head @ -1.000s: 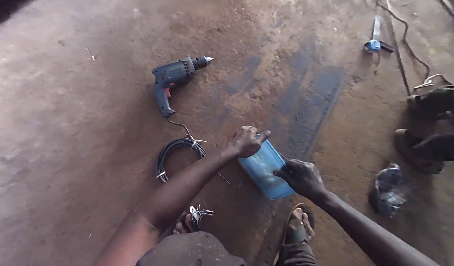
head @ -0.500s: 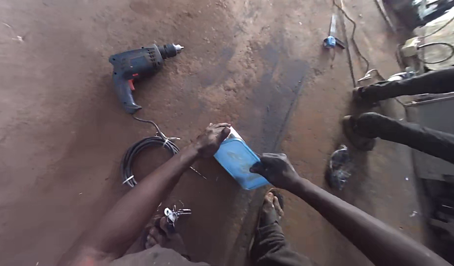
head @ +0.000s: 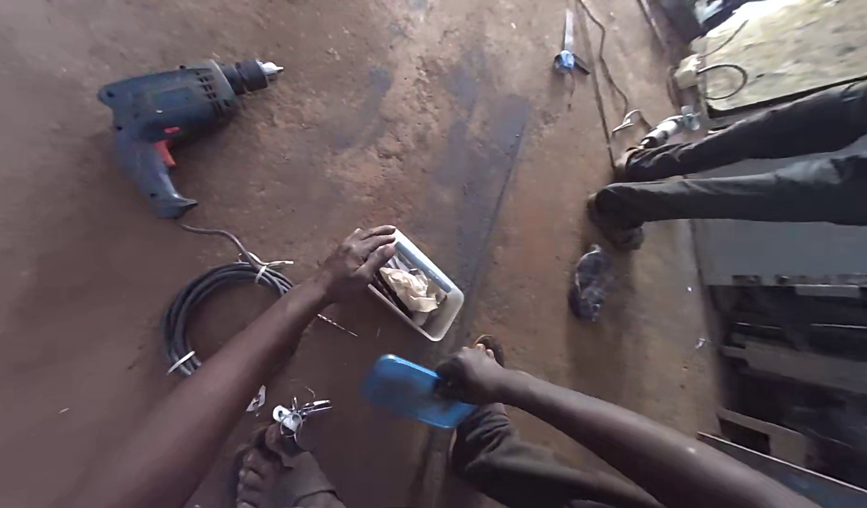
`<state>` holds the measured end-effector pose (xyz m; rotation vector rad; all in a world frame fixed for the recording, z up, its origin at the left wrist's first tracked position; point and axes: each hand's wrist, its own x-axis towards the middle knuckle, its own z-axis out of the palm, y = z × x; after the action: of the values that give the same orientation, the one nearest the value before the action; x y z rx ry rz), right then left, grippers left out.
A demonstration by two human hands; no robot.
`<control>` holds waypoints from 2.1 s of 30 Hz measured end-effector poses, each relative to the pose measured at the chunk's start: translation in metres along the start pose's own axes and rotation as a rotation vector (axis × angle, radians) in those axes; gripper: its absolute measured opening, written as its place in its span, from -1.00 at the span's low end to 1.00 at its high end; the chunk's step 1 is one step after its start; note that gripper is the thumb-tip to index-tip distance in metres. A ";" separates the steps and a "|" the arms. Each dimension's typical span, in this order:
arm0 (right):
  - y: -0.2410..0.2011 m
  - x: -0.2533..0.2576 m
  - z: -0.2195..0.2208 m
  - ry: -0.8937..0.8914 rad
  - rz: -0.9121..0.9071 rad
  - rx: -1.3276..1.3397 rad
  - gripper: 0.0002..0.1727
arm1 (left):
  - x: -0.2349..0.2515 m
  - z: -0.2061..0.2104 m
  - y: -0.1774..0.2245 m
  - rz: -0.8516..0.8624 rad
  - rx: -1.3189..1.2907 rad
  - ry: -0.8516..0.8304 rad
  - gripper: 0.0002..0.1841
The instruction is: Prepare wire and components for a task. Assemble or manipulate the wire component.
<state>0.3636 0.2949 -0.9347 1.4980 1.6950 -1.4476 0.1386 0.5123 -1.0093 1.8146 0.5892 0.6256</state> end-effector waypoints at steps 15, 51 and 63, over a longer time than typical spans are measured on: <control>-0.033 -0.006 -0.089 0.565 -0.046 0.590 -0.55 | -0.009 0.026 0.018 0.074 0.550 0.002 -0.40; -0.046 0.024 -0.149 1.078 -0.092 0.771 -0.70 | 0.022 0.043 0.088 -0.744 0.638 -0.282 -0.16; -0.060 0.023 -0.154 1.033 -0.129 0.709 -0.73 | 0.031 0.054 0.095 -0.795 0.687 -0.455 -0.12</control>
<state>0.3477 0.4503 -0.8767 2.9416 1.8707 -1.5280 0.2064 0.4666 -0.9302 2.0120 1.2000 -0.5832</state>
